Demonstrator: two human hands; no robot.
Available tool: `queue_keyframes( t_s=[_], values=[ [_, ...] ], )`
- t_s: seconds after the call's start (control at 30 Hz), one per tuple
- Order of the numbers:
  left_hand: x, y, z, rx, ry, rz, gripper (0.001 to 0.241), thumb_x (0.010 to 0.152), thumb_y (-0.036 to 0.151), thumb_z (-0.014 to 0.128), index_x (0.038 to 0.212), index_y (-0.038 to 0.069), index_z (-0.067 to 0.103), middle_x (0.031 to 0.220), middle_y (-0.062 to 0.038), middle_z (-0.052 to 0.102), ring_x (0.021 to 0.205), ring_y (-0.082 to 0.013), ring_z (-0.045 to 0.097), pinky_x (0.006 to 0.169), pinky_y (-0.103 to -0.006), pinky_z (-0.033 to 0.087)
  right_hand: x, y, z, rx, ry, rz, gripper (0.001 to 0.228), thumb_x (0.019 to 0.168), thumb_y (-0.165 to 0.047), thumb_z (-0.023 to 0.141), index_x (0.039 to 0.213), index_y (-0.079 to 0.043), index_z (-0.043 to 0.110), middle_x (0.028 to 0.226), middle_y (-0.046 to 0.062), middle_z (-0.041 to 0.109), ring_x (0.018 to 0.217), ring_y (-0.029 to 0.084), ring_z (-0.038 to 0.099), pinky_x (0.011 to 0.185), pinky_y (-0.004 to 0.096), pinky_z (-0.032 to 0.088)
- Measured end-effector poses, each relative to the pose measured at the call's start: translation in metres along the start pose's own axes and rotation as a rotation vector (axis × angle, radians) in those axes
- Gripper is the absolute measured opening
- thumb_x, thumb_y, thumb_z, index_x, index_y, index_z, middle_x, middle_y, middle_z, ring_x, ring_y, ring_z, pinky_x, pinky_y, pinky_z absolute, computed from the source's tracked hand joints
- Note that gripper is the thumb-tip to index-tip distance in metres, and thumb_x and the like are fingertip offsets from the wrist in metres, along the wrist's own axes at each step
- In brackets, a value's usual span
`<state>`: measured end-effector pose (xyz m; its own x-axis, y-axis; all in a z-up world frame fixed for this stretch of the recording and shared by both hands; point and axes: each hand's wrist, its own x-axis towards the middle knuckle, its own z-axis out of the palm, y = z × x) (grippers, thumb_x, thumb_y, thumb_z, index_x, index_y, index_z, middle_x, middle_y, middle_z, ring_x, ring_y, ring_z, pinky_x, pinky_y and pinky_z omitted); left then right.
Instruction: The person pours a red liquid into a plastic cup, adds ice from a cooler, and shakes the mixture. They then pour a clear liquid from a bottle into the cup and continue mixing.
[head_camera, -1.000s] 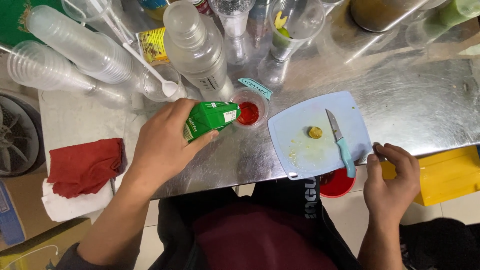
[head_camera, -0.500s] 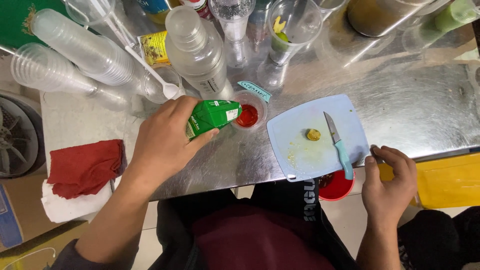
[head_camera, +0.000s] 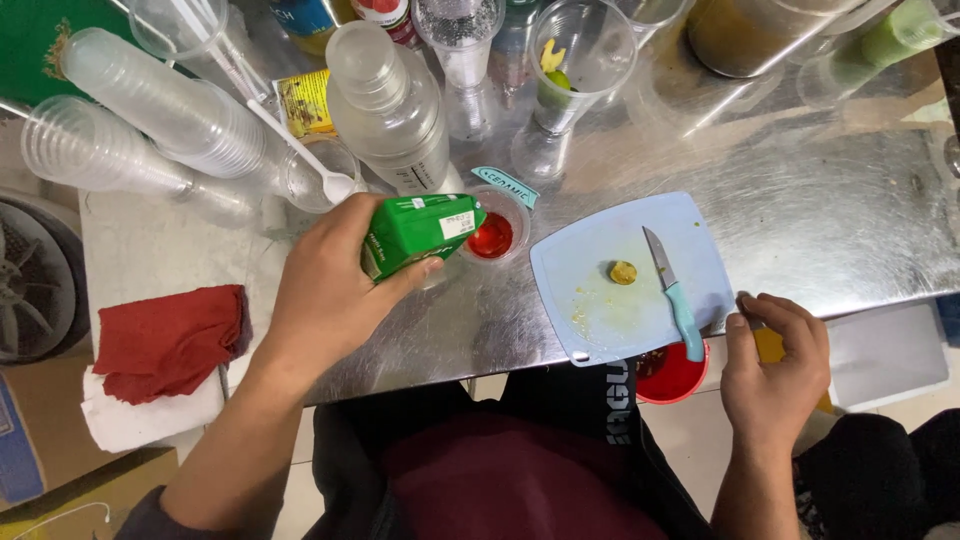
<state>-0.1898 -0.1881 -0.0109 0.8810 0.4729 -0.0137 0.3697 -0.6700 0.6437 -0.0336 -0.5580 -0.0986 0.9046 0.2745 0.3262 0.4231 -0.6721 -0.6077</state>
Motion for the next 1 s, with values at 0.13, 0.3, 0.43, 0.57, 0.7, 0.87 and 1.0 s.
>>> queue_keyframes(
  t_s=[0.13, 0.3, 0.43, 0.57, 0.7, 0.87, 1.0],
  values=[
    [-0.004, 0.000, 0.005, -0.151, 0.052, 0.006, 0.049, 0.081, 0.031, 0.087, 0.115, 0.007, 0.059, 0.099, -0.006, 0.068, 0.088, -0.0208, 0.063, 0.073, -0.0333, 0.048, 0.000, 0.001, 0.001, 0.011, 0.005, -0.007, 0.016, 0.100, 0.004, 0.067, 0.116, 0.002, 0.072, 0.122, 0.018, 0.067, 0.125, 0.030, 0.060, 0.106, 0.042, 0.050],
    [-0.007, 0.004, 0.008, -0.358, 0.129, -0.130, 0.048, 0.078, 0.032, 0.087, 0.110, 0.010, 0.058, 0.099, -0.001, 0.070, 0.093, -0.0151, 0.063, 0.080, -0.0293, 0.049, 0.000, 0.000, 0.000, -0.018, -0.007, -0.011, 0.016, 0.102, -0.001, 0.068, 0.117, 0.002, 0.072, 0.125, 0.019, 0.066, 0.125, 0.032, 0.060, 0.107, 0.044, 0.049],
    [-0.010, -0.004, 0.018, -0.440, 0.163, -0.133, 0.049, 0.077, 0.028, 0.089, 0.110, 0.009, 0.058, 0.097, -0.002, 0.070, 0.090, -0.0130, 0.065, 0.075, -0.0266, 0.052, -0.001, 0.002, 0.001, -0.017, 0.000, -0.018, 0.017, 0.102, -0.001, 0.068, 0.118, 0.001, 0.073, 0.125, 0.018, 0.066, 0.124, 0.032, 0.060, 0.106, 0.044, 0.050],
    [-0.015, -0.022, 0.032, -0.530, 0.195, -0.088, 0.054, 0.076, 0.032, 0.088, 0.112, 0.009, 0.055, 0.102, -0.004, 0.069, 0.096, -0.0156, 0.068, 0.082, -0.0295, 0.055, 0.000, -0.003, -0.001, -0.002, -0.015, -0.017, 0.018, 0.102, -0.002, 0.068, 0.119, 0.002, 0.071, 0.125, 0.018, 0.065, 0.124, 0.032, 0.059, 0.105, 0.043, 0.049],
    [-0.024, -0.046, 0.055, -0.750, 0.176, -0.014, 0.054, 0.075, 0.019, 0.087, 0.117, 0.008, 0.054, 0.111, -0.008, 0.071, 0.108, -0.0227, 0.071, 0.092, -0.0363, 0.060, 0.000, -0.009, -0.005, -0.025, -0.089, 0.056, 0.027, 0.100, -0.010, 0.069, 0.125, -0.001, 0.070, 0.132, 0.019, 0.056, 0.128, 0.035, 0.055, 0.109, 0.048, 0.046],
    [-0.045, -0.052, 0.062, -0.701, 0.241, -0.052, 0.057, 0.074, 0.021, 0.089, 0.120, 0.009, 0.058, 0.115, -0.007, 0.071, 0.106, -0.0173, 0.071, 0.090, -0.0287, 0.058, -0.005, -0.009, -0.002, -0.058, -0.138, -0.007, 0.032, 0.095, -0.018, 0.072, 0.124, -0.003, 0.070, 0.135, 0.017, 0.051, 0.130, 0.034, 0.052, 0.107, 0.049, 0.046],
    [-0.054, -0.062, 0.063, -0.613, 0.278, 0.038, 0.054, 0.077, 0.018, 0.088, 0.120, 0.009, 0.057, 0.122, -0.010, 0.070, 0.118, -0.0217, 0.067, 0.100, -0.0320, 0.056, -0.008, -0.010, 0.003, -0.147, -0.182, -0.036, 0.040, 0.089, -0.029, 0.077, 0.124, -0.010, 0.072, 0.137, 0.016, 0.050, 0.129, 0.035, 0.053, 0.110, 0.056, 0.041]
  ],
)
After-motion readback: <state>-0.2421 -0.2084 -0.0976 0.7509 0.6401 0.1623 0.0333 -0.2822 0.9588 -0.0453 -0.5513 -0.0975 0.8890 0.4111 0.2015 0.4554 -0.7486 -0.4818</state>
